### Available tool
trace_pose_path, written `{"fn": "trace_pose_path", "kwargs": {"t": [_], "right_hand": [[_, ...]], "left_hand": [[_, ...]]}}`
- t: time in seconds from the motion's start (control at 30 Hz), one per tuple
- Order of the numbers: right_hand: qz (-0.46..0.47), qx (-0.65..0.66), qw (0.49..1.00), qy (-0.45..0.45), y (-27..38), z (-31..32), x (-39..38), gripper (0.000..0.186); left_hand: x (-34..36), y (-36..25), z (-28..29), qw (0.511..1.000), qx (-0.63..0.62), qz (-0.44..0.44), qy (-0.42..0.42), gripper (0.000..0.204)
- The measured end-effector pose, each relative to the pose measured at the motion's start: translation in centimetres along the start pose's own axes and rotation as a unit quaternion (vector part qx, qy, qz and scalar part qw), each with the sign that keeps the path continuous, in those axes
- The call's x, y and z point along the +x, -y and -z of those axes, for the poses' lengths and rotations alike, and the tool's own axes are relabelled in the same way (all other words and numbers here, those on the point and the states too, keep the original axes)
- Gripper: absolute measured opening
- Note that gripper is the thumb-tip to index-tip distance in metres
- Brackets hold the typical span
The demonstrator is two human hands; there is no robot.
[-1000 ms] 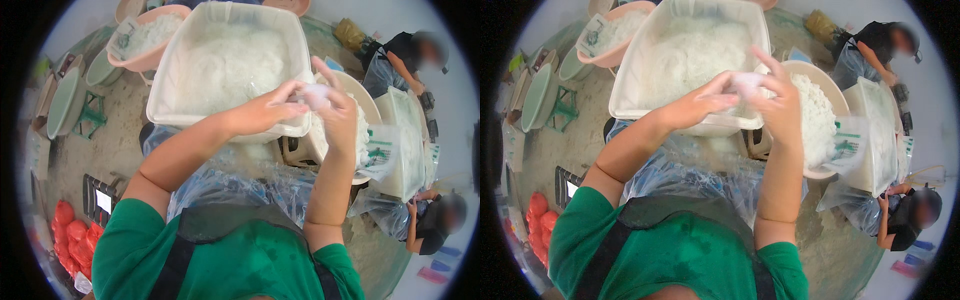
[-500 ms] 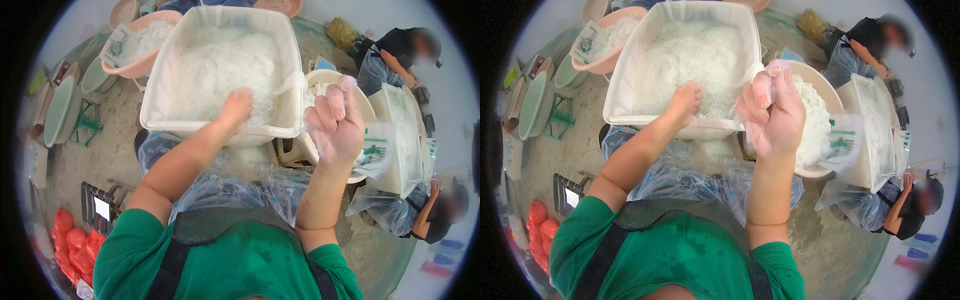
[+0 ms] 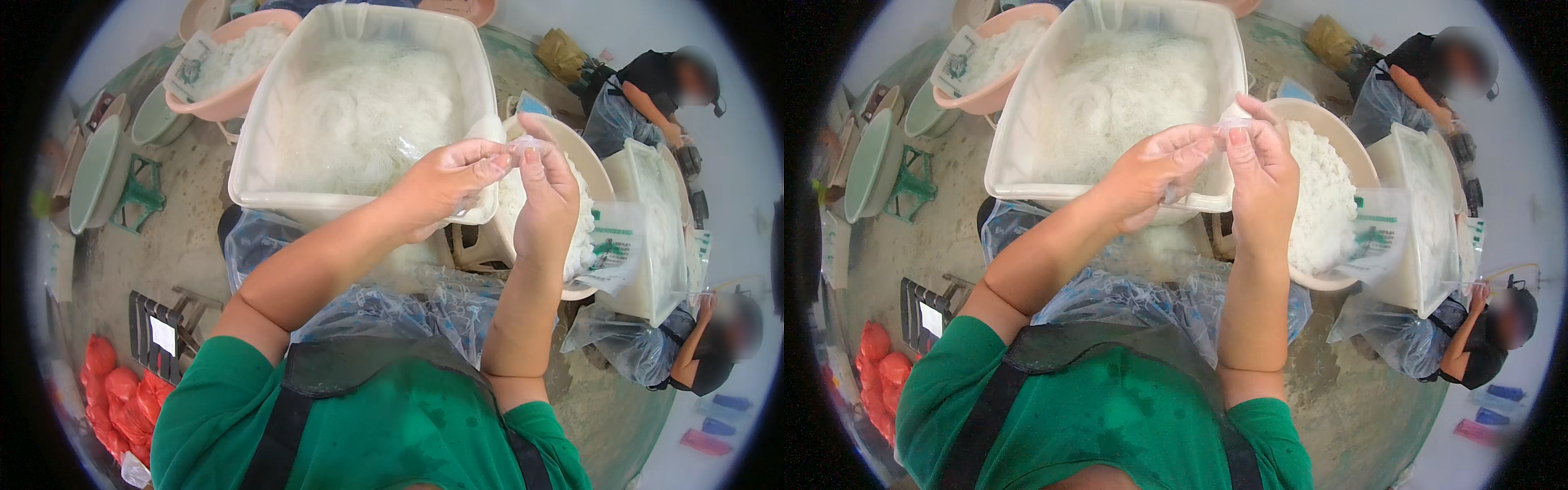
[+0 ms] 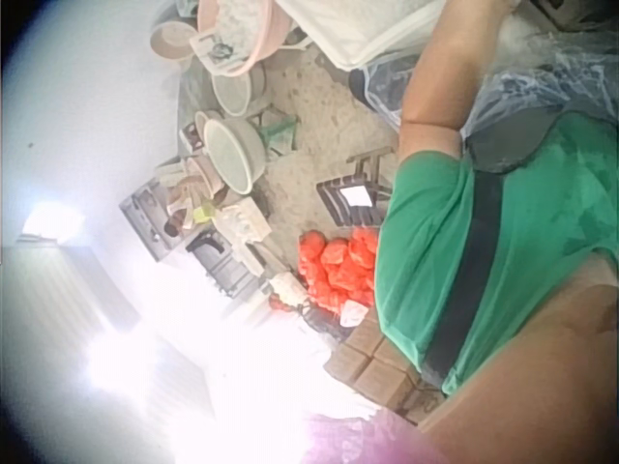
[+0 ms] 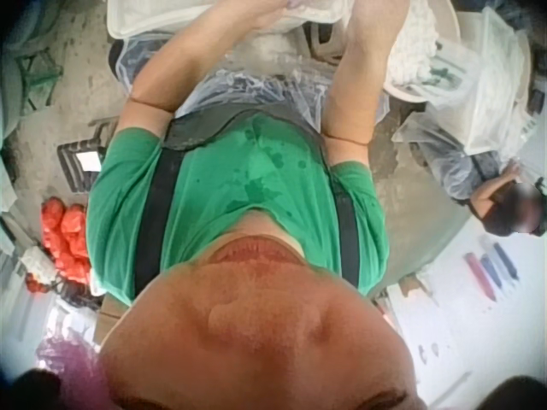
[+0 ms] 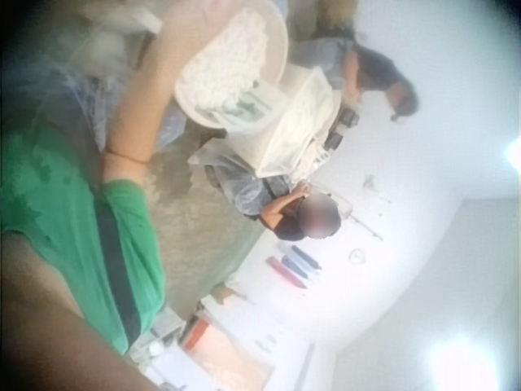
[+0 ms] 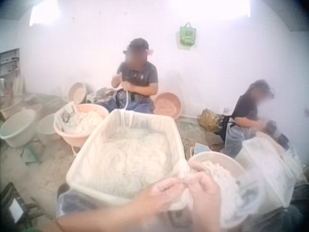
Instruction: The person repeatedly picks up strands of white noodles from a large tub of water, separates them by hand, and places them into a smaller bowl. The process is continuous and repetitive.
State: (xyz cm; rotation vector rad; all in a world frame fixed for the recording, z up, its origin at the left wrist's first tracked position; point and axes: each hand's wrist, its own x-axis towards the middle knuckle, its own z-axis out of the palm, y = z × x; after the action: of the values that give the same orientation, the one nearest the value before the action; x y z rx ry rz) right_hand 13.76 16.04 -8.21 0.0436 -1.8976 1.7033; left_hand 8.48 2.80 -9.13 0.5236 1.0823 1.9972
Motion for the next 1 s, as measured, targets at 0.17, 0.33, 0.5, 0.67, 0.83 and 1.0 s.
{"fn": "trace_pose_path", "kwargs": {"t": [0.17, 0.33, 0.5, 0.67, 0.83, 1.0], "right_hand": [[-0.078, 0.167, 0.981, -0.059, -1.2, -0.7, -0.6, 0.019], [-0.119, 0.216, 0.967, -0.065, -1.4, -1.3, -0.8, 0.016], [-0.153, 0.259, 0.951, -0.072, -1.6, -0.4, -0.6, 0.016], [-0.161, 0.180, 0.967, -0.080, -2.5, 0.5, -1.0, 0.035], [-0.197, 0.155, 0.958, 0.140, -3.4, 0.1, -1.9, 0.048], [-0.225, -0.086, 0.948, 0.208, -2.4, 0.3, -2.2, 0.033]], "left_hand": [[-0.2, 0.7, 1.3, 0.999, -0.032, 0.040, -0.016, 0.023], [-0.4, 1.5, 2.3, 0.996, -0.034, 0.082, -0.025, 0.028], [-0.6, 1.0, 3.0, 0.984, 0.162, 0.069, 0.011, 0.027], [-0.4, 0.2, 5.4, 0.926, 0.370, -0.060, 0.053, 0.029], [-1.2, -2.6, 4.3, 0.965, 0.246, 0.066, 0.060, 0.028], [-1.0, -2.2, 5.8, 0.977, 0.199, 0.081, -0.006, 0.024]]}}
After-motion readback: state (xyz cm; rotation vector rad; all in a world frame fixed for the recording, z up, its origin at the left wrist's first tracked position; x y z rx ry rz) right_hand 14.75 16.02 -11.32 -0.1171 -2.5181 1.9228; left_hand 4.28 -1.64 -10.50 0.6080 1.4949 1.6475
